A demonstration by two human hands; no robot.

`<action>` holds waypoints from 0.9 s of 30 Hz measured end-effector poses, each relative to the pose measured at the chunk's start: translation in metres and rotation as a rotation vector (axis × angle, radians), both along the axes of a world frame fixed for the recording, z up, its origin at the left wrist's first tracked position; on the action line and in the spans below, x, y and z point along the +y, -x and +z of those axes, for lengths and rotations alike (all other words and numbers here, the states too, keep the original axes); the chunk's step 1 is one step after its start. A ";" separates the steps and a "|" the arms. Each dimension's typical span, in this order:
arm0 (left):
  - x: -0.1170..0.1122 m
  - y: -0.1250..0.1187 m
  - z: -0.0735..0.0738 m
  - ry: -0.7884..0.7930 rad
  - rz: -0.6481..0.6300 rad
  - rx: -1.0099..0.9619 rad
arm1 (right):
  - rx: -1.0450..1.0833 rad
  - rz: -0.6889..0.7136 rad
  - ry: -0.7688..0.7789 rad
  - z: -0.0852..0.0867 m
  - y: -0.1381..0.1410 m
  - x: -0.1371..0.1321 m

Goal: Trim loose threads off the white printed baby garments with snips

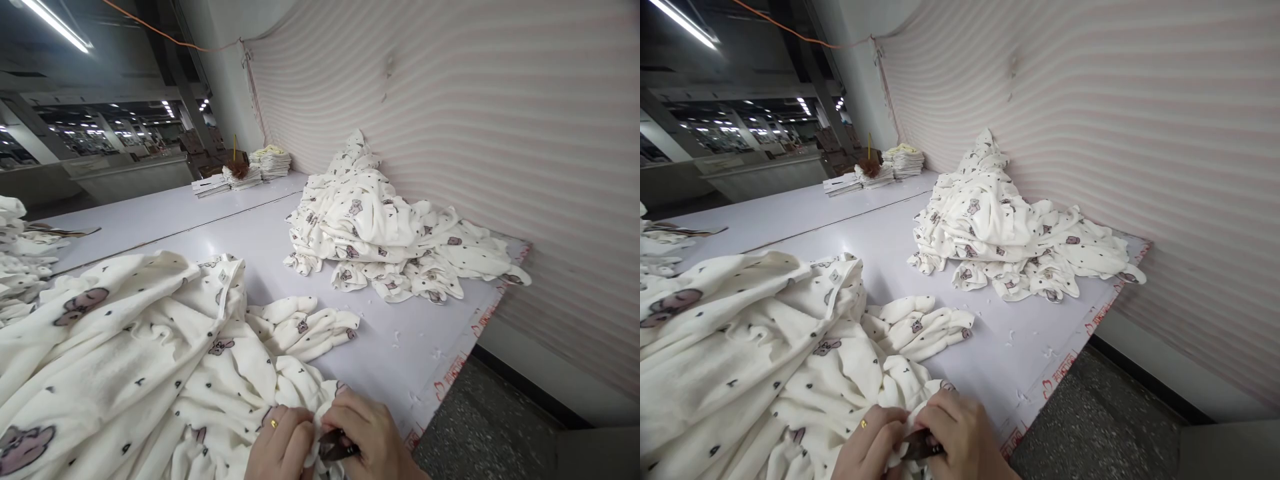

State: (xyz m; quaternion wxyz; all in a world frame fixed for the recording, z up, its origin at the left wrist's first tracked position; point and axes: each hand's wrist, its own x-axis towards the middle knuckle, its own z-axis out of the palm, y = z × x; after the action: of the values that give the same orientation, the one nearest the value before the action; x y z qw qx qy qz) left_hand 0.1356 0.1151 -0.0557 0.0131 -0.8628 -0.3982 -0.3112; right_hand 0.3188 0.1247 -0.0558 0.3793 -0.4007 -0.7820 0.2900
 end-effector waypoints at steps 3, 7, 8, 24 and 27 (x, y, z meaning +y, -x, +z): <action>0.003 -0.006 -0.002 0.009 -0.002 0.000 | 0.180 -0.046 0.159 -0.004 -0.004 -0.008; 0.006 -0.009 -0.002 0.007 -0.036 -0.011 | 0.405 -0.116 0.559 0.000 -0.021 -0.015; 0.007 -0.009 -0.002 0.006 -0.042 -0.008 | 0.385 -0.138 0.569 0.002 -0.026 -0.015; 0.009 -0.009 0.000 0.010 -0.055 0.003 | -0.165 -0.174 0.335 0.020 -0.033 -0.003; 0.009 -0.008 -0.004 -0.012 -0.083 0.023 | -0.266 -0.176 0.331 0.021 -0.032 -0.004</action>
State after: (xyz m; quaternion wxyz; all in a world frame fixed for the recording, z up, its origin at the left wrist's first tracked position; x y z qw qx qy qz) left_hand 0.1441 0.1242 -0.0597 0.0099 -0.8819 -0.3601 -0.3041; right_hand 0.3506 0.1207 -0.0348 0.2259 -0.5590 -0.7288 0.3247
